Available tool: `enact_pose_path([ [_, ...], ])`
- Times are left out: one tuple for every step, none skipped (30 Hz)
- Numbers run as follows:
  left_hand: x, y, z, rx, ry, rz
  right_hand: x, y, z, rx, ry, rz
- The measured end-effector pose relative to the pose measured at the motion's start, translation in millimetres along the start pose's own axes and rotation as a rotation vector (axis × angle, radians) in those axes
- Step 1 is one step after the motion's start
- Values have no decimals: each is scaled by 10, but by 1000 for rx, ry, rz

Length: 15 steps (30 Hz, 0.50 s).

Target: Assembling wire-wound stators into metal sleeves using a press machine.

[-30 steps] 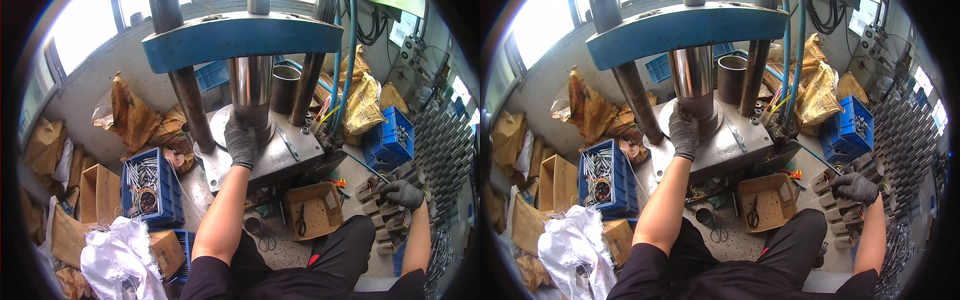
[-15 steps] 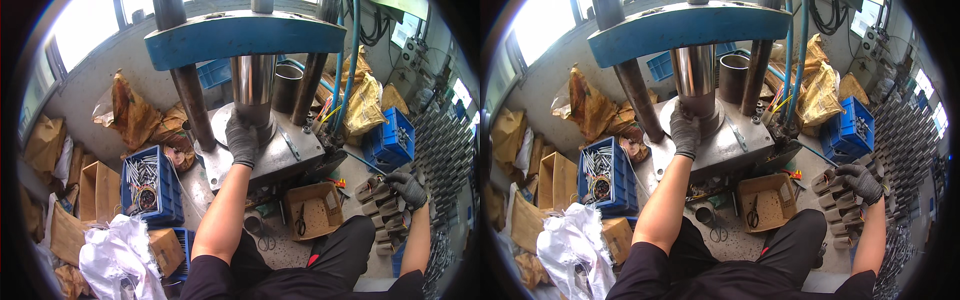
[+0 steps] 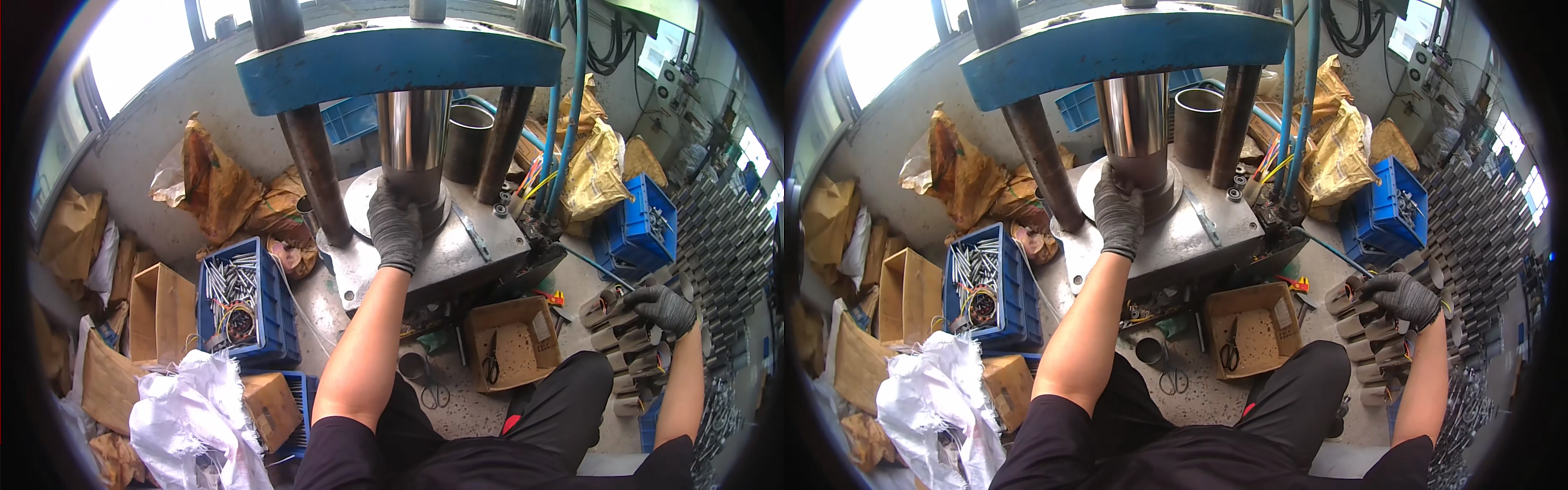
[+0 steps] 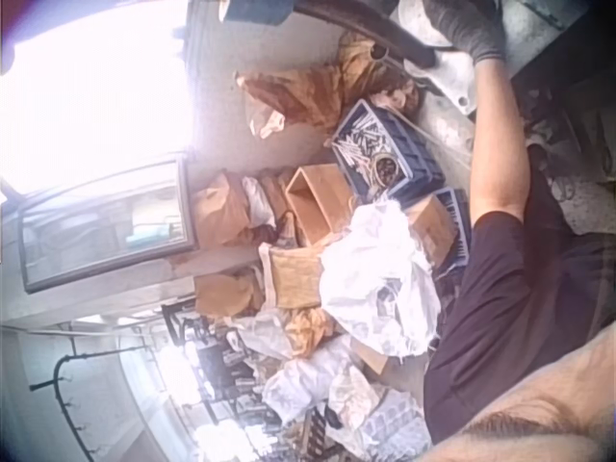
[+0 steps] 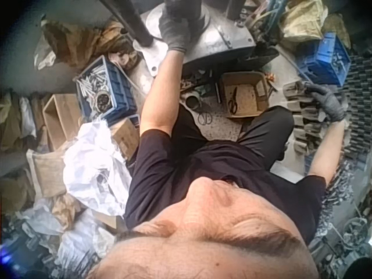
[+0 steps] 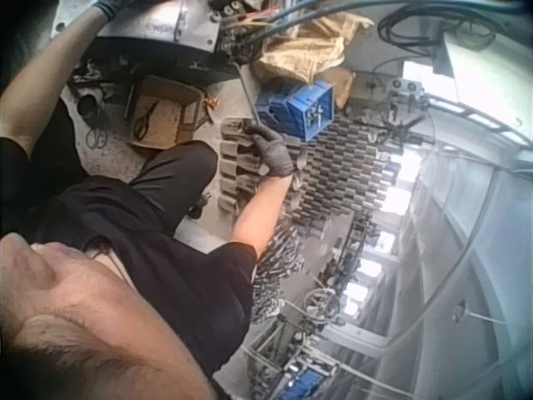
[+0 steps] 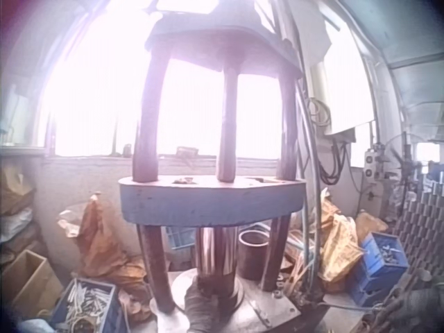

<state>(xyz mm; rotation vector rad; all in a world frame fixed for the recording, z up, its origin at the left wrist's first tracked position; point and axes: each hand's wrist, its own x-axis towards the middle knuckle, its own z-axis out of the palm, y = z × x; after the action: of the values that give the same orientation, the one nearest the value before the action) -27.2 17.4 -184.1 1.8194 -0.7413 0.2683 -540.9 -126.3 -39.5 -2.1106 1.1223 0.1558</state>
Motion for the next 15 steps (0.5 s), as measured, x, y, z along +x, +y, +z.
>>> enact_pose_path([
  [0,6,-7,41,4,-3,26,41,-16,40,73,-152],
  [0,18,-8,41,3,-4,26,56,-20,186,127,-96],
  [1,34,-7,10,-6,-2,21,61,-5,186,127,-95],
  [0,31,-12,-18,-13,0,19,61,27,169,160,-97],
  [-2,24,-14,-16,-13,-1,16,33,53,153,193,-100],
  [-4,22,-18,5,-5,-2,6,-28,56,153,193,-100],
  [-8,26,-28,28,1,-2,-24,-189,75,36,33,60],
  [-12,28,-41,31,0,-1,-35,-269,87,-81,-127,218],
  [-16,28,-57,57,-3,-8,-8,-209,85,-79,-129,217],
  [-13,56,-74,71,-4,-16,-11,-124,53,-2,-81,93],
  [-7,58,-69,67,-3,-15,2,-30,32,77,-34,-34],
  [-1,59,-64,35,-8,-12,3,67,37,75,-31,-33],
  [-6,58,-60,7,-14,-10,-1,133,75,113,43,-89],
  [-10,61,-50,8,-14,-10,-4,172,92,152,116,-144],
  [-14,68,-32,-16,-13,-9,-2,180,75,152,116,-144],
])
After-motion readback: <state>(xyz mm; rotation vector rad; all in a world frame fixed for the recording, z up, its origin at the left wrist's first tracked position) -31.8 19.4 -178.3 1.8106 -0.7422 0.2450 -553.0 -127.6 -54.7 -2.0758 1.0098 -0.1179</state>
